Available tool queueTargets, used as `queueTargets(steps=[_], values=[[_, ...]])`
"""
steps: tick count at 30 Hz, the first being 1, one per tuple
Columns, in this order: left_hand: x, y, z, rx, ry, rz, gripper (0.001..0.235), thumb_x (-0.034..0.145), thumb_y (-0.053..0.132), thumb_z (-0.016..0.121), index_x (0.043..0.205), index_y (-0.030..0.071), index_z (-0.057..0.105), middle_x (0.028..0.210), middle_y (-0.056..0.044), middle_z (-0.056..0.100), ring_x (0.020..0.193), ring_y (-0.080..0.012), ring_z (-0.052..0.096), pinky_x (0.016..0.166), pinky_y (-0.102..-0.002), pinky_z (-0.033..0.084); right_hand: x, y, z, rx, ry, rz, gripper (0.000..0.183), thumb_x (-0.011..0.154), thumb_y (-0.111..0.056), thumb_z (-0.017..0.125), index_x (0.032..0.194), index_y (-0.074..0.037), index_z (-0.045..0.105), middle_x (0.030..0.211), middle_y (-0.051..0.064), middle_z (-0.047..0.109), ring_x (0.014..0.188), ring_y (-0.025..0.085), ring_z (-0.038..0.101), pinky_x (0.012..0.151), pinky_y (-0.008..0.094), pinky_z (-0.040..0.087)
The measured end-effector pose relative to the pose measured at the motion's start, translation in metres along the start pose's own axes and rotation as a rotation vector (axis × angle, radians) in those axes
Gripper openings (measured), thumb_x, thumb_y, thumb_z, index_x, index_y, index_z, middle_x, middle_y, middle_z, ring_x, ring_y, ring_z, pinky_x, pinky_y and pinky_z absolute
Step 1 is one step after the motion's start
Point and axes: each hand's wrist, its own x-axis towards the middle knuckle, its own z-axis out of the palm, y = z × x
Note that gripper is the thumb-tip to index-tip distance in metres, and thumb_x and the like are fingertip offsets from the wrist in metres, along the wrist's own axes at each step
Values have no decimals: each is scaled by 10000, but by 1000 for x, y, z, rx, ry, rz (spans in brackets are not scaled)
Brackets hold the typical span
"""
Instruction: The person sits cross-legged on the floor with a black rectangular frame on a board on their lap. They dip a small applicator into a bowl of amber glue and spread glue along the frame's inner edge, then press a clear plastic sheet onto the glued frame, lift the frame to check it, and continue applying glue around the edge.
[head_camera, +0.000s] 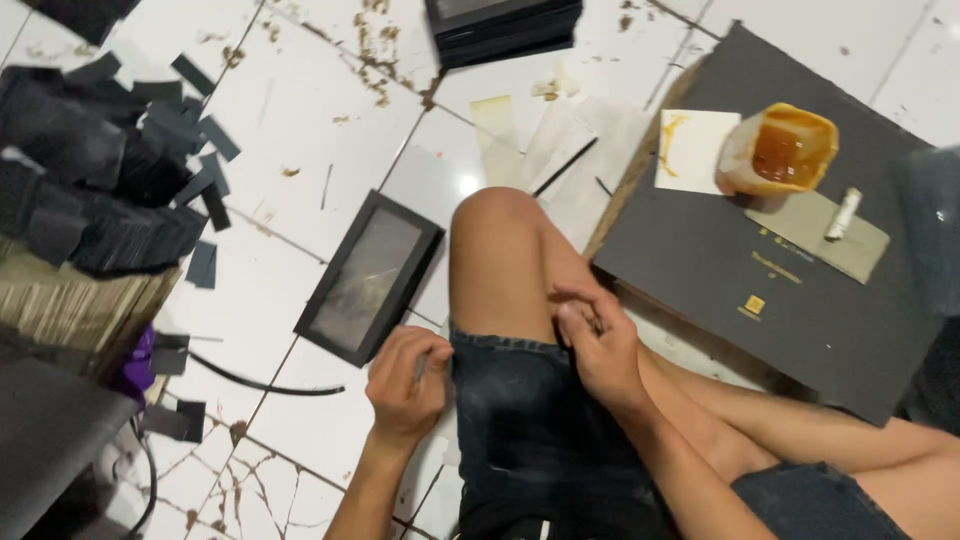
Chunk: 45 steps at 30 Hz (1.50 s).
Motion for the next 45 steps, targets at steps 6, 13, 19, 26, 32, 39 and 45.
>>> queueTargets(steps=[6,13,19,26,32,39,45], values=[[5,57,73,-210,-397,-82,41,893,-33,601,860,-8,602,787,-107,635,665,-252,573,660,-328,495,-67,-29,-84,-308,54,118,406,862,-21,714,1268,-31,696,776,-11,682,565,73,491,518,203,413],[-31,83,164,-101,-569,18,158,938,54,562,784,32,589,702,-110,598,573,-273,502,591,-384,434,-104,-33,-240,-368,643,203,294,968,-86,637,1249,-24,697,699,-14,587,562,73,436,512,205,372],[-33,141,231,-215,-741,-33,144,910,4,659,1053,22,651,970,-93,711,761,-219,656,715,-310,527,-116,-10,-386,-1081,770,208,250,890,-97,719,1133,-42,740,909,120,699,812,313,634,738,408,502],[-45,180,289,-263,-888,16,224,906,-3,663,1129,-23,653,983,-104,738,737,-180,656,710,-281,534,-96,73,-459,-1359,449,618,411,794,-158,737,1191,-59,698,1112,167,637,1027,377,579,900,486,438],[-48,194,302,-270,-945,28,213,903,-9,649,1116,-13,653,954,-95,737,731,-183,651,714,-288,530,-87,74,-462,-1371,592,558,165,812,-27,632,926,-81,738,894,137,732,874,378,660,811,481,432],[-45,184,289,-294,-898,9,219,895,-38,654,1113,-22,658,945,-93,737,710,-160,642,687,-269,527,-94,12,-448,-920,750,684,115,862,-206,785,916,-107,807,851,59,753,795,259,679,751,412,542],[-36,173,258,-280,-836,-16,192,885,-43,641,1070,-1,675,919,-71,723,709,-170,623,707,-277,520,-111,30,-459,-659,848,396,132,855,-85,809,968,-18,793,828,69,774,681,136,681,654,259,562]])
